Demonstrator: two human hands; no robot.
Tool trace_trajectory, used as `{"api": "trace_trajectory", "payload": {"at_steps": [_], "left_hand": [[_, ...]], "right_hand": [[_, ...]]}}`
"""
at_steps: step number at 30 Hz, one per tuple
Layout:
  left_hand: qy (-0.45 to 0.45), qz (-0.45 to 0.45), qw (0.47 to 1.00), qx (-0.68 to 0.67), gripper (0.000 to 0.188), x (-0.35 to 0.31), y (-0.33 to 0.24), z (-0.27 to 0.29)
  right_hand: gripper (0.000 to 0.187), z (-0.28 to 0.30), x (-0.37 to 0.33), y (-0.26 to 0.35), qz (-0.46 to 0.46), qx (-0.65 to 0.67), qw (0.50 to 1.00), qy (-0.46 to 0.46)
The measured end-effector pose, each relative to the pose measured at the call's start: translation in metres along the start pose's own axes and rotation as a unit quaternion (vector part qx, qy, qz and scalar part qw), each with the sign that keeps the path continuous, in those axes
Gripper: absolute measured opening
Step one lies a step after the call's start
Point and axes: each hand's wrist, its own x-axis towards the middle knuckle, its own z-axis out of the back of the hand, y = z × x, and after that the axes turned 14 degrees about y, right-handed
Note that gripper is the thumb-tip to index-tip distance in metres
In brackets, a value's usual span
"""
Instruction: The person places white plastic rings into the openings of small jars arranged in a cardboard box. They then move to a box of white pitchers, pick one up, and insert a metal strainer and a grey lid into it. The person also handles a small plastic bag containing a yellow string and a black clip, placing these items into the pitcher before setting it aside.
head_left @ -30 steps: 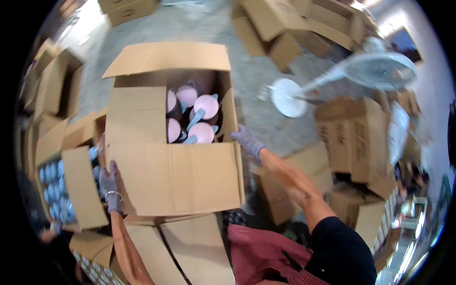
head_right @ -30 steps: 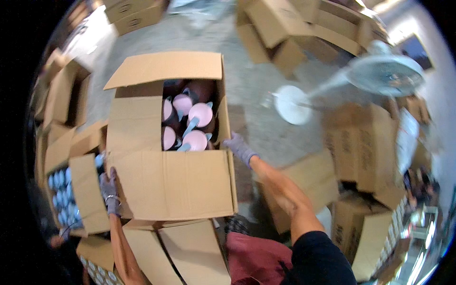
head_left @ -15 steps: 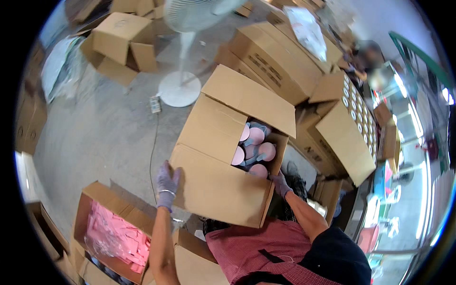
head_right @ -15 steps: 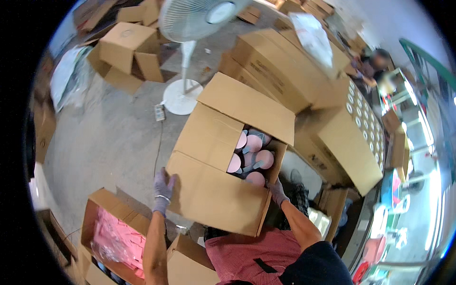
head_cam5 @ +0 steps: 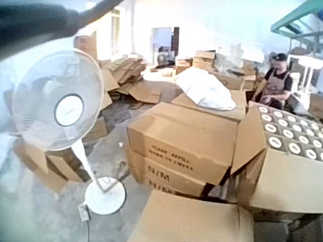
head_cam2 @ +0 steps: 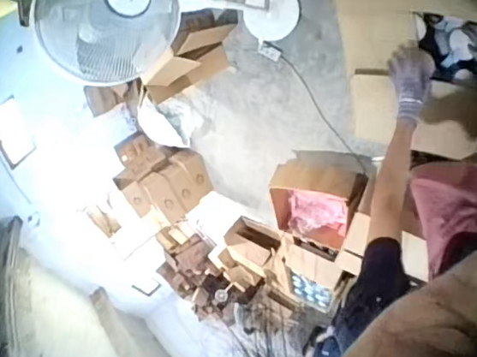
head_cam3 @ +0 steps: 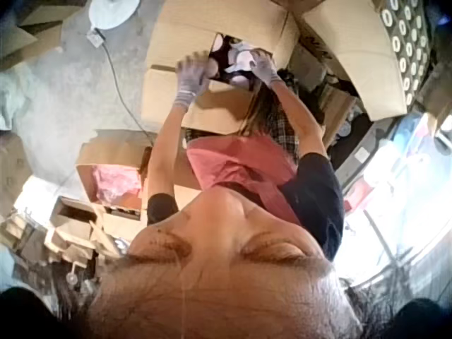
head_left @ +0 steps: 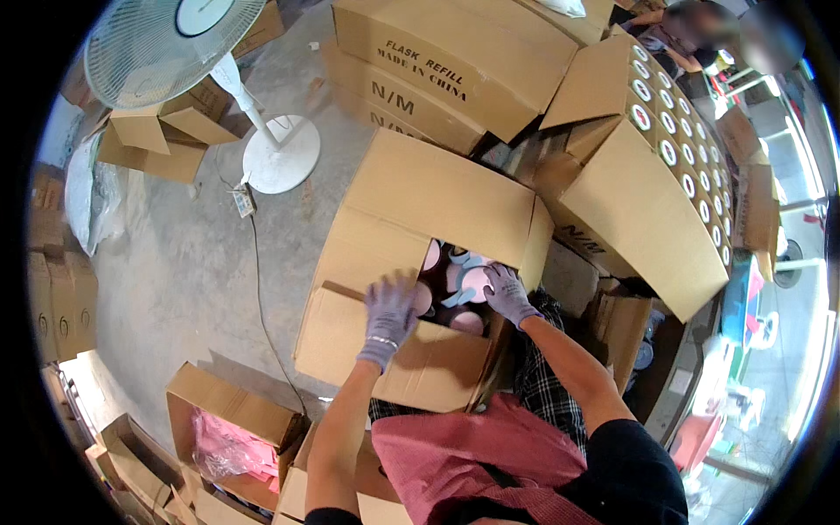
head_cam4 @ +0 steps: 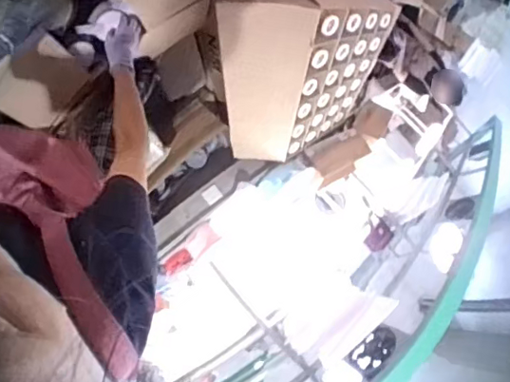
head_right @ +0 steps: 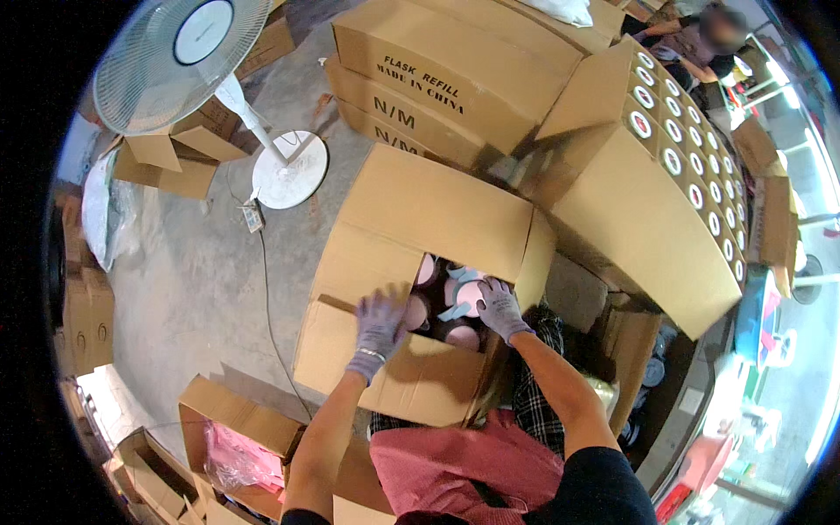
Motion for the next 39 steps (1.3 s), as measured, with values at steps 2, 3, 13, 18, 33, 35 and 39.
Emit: {"api": "trace_trajectory", "payload": {"at_steps": [2,3,13,18,33,35,39], "left_hand": [[-0.005,-0.175,0.983,0.06,0.05,0.04,-0.006,-0.027],[0.043,-0.166,0.981,0.09,0.049,0.052,-0.003,-0.037],[0.253,0.022,0.96,0.115,0.042,0.048,-0.009,0.065],[0.278,-0.01,0.939,0.202,0.036,0.041,0.03,0.158],[0.212,0.233,0.924,-0.216,0.049,-0.097,0.136,0.149],[0.237,0.279,0.874,-0.318,0.042,-0.141,0.163,0.162],[0.126,0.293,0.823,-0.47,0.044,-0.235,0.217,0.15]], "right_hand": [[0.062,0.01,0.018,-0.012,-0.003,-0.018,0.996,0.085],[0.066,0.009,0.012,-0.012,0.028,-0.03,0.996,0.082],[0.071,0.174,0.044,-0.055,0.129,-0.084,0.986,-0.065],[0.059,0.148,0.046,-0.064,0.129,0.033,0.975,-0.176],[0.027,0.213,0.064,-0.046,0.078,-0.184,0.956,-0.214],[0.021,0.224,0.072,-0.035,0.089,-0.098,0.977,-0.169],[0.017,0.253,0.143,-0.002,0.23,0.012,0.953,-0.195]]}}
